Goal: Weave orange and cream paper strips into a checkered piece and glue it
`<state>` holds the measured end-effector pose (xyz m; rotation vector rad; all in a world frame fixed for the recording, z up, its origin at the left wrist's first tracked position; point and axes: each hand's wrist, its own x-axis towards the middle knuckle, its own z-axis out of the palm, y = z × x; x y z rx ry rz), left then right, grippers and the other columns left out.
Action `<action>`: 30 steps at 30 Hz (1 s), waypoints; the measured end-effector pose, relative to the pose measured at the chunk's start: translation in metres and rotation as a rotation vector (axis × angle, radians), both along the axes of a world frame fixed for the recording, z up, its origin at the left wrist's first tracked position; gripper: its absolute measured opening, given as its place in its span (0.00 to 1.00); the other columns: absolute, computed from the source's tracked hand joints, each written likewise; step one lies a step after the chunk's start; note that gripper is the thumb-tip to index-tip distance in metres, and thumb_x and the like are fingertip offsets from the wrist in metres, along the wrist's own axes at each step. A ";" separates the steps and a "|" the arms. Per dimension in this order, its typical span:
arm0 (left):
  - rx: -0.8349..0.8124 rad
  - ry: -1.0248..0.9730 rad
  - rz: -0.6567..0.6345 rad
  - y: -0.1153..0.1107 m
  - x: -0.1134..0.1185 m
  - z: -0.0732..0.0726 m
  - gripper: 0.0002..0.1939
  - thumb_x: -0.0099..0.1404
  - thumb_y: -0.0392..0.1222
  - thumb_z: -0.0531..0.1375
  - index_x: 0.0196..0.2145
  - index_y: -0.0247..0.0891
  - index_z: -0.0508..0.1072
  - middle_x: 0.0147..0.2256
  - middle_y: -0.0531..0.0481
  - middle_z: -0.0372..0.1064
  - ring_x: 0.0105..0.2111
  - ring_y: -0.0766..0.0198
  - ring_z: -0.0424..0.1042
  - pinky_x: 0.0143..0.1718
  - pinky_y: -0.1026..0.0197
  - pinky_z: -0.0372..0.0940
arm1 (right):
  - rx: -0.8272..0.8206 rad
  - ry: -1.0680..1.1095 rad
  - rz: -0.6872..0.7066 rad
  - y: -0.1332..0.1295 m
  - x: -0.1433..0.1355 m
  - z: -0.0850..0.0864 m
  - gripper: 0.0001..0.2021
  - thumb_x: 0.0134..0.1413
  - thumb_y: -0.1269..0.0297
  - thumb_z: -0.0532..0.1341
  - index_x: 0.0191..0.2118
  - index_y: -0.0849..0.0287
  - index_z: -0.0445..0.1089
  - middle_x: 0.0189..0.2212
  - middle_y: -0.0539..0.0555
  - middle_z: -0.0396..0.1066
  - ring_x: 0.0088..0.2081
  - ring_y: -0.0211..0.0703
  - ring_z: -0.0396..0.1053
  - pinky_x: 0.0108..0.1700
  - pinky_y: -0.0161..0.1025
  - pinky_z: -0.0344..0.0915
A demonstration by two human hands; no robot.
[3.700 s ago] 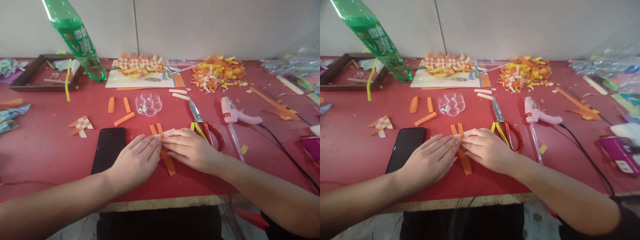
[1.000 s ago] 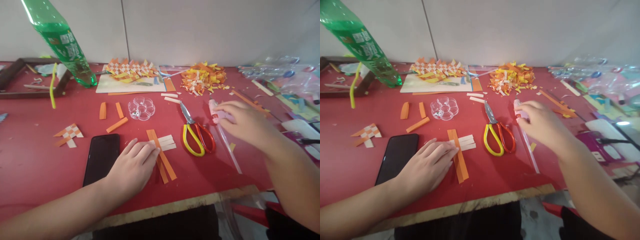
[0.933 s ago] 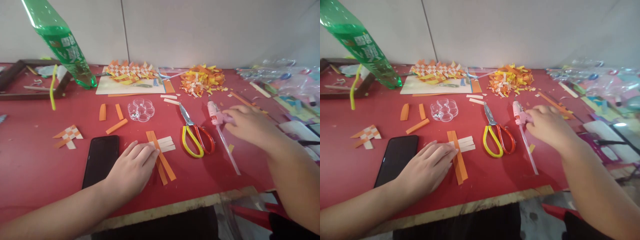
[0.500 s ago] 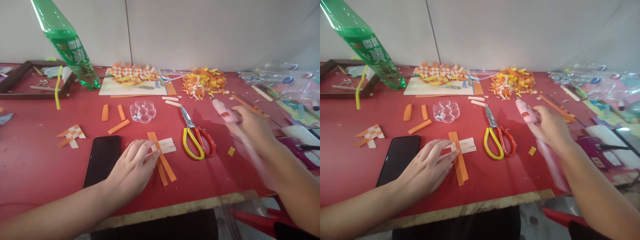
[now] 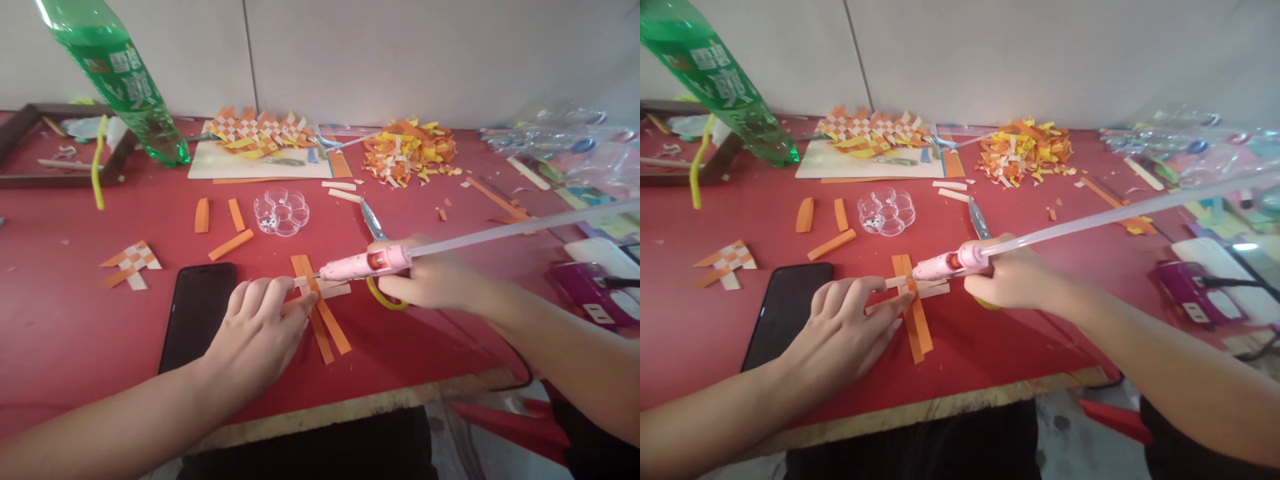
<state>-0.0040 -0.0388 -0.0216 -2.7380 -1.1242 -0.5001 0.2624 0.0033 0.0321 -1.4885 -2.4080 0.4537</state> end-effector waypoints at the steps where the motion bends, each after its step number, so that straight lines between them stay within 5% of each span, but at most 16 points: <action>1: -0.001 0.006 0.005 0.000 0.000 0.000 0.14 0.65 0.37 0.57 0.48 0.44 0.75 0.43 0.40 0.64 0.38 0.51 0.61 0.38 0.49 0.62 | -0.105 0.023 0.027 0.001 -0.004 0.001 0.07 0.41 0.73 0.53 0.21 0.54 0.61 0.13 0.42 0.64 0.15 0.34 0.58 0.19 0.33 0.55; 4: -0.005 0.016 0.023 -0.001 0.001 0.000 0.14 0.67 0.38 0.56 0.48 0.44 0.75 0.42 0.41 0.64 0.38 0.52 0.61 0.38 0.49 0.62 | -0.275 0.057 0.036 0.002 -0.010 0.004 0.08 0.42 0.76 0.52 0.23 0.54 0.61 0.14 0.42 0.64 0.16 0.35 0.59 0.22 0.33 0.55; 10: -0.005 -0.032 0.020 -0.001 0.001 -0.002 0.14 0.66 0.38 0.57 0.48 0.43 0.75 0.44 0.40 0.62 0.42 0.49 0.63 0.40 0.46 0.64 | -0.251 -0.010 -0.053 0.003 -0.009 0.007 0.07 0.40 0.75 0.54 0.21 0.56 0.64 0.18 0.45 0.68 0.19 0.35 0.61 0.22 0.33 0.55; 19: -0.118 -0.067 -0.030 0.003 0.000 -0.003 0.18 0.63 0.32 0.58 0.51 0.38 0.75 0.48 0.36 0.60 0.52 0.41 0.64 0.53 0.30 0.60 | -0.292 0.025 0.059 0.005 -0.009 0.008 0.24 0.45 0.80 0.52 0.39 0.47 0.78 0.37 0.44 0.79 0.39 0.39 0.76 0.39 0.32 0.70; 30: -0.071 -0.067 -0.043 0.004 0.001 -0.003 0.19 0.61 0.32 0.60 0.50 0.37 0.75 0.47 0.37 0.62 0.48 0.42 0.65 0.49 0.32 0.65 | -0.123 -0.194 0.132 0.016 -0.018 0.025 0.22 0.44 0.77 0.55 0.39 0.45 0.77 0.32 0.41 0.79 0.27 0.36 0.73 0.27 0.31 0.63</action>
